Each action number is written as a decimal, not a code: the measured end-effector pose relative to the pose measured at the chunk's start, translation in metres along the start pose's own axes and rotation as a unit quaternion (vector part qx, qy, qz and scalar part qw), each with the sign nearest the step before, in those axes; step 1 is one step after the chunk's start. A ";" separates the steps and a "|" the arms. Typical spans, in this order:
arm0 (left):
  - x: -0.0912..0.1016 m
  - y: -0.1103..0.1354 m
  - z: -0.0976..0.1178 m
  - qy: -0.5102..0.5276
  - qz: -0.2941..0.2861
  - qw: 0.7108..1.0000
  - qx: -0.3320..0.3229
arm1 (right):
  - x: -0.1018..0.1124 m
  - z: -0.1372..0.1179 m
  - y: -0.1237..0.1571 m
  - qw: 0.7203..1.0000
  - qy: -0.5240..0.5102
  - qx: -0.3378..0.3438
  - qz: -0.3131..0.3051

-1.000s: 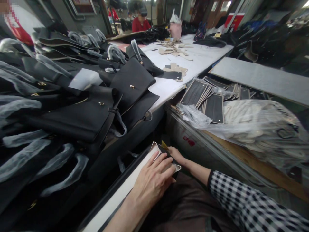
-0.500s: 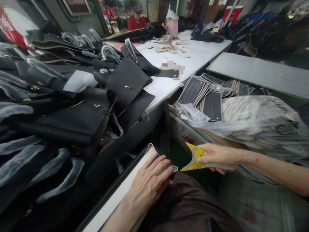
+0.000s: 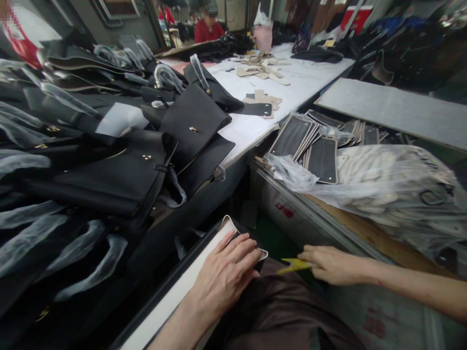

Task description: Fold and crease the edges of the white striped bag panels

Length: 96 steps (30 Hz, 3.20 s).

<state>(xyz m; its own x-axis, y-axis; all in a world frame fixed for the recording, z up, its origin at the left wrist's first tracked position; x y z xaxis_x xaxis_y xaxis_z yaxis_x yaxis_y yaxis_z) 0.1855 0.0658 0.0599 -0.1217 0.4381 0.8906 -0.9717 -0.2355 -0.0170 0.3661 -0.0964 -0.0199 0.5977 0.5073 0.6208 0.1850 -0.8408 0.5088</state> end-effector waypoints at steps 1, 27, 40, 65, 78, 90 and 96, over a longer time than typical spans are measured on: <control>0.000 0.000 0.000 0.002 -0.002 1.000 0.002 | 0.012 -0.004 0.000 1.000 -0.019 0.011 0.001; -0.001 -0.004 -0.006 0.034 -0.020 0.999 0.028 | 0.023 -0.061 -0.045 0.946 -0.320 -0.027 -0.035; -0.002 -0.003 -0.010 0.058 -0.026 0.997 0.038 | 0.009 -0.059 -0.048 0.932 -0.358 -0.058 -0.018; -0.001 -0.003 -0.022 0.157 -0.023 0.986 0.058 | 0.000 -0.068 -0.059 0.920 -0.377 -0.103 0.033; 0.009 -0.004 -0.020 0.203 0.009 0.975 0.092 | -0.021 -0.086 -0.079 0.888 -0.443 -0.121 0.029; 0.019 -0.006 0.005 0.107 0.050 0.983 0.138 | -0.070 -0.121 -0.088 0.799 -0.574 -0.132 0.124; 0.010 -0.012 0.017 0.035 0.066 0.984 0.164 | -0.081 -0.130 -0.083 0.777 -0.595 -0.136 0.152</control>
<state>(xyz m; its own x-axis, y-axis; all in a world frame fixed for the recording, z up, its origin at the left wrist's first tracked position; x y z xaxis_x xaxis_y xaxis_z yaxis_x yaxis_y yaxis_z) 0.1988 0.0584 0.0771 -0.2663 0.4406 0.8573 -0.8301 -0.5569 0.0283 0.2009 -0.0432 -0.0349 0.9094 -0.3784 -0.1726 -0.1812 -0.7340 0.6545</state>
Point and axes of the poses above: each hand's wrist, its own y-axis away from the middle knuckle, its own x-axis out of the back of the hand, z = x × y, the point moved 7 cm from there along -y, towards the middle knuckle, and after that the axes turned 12 degrees about x, right-handed, at the moved point
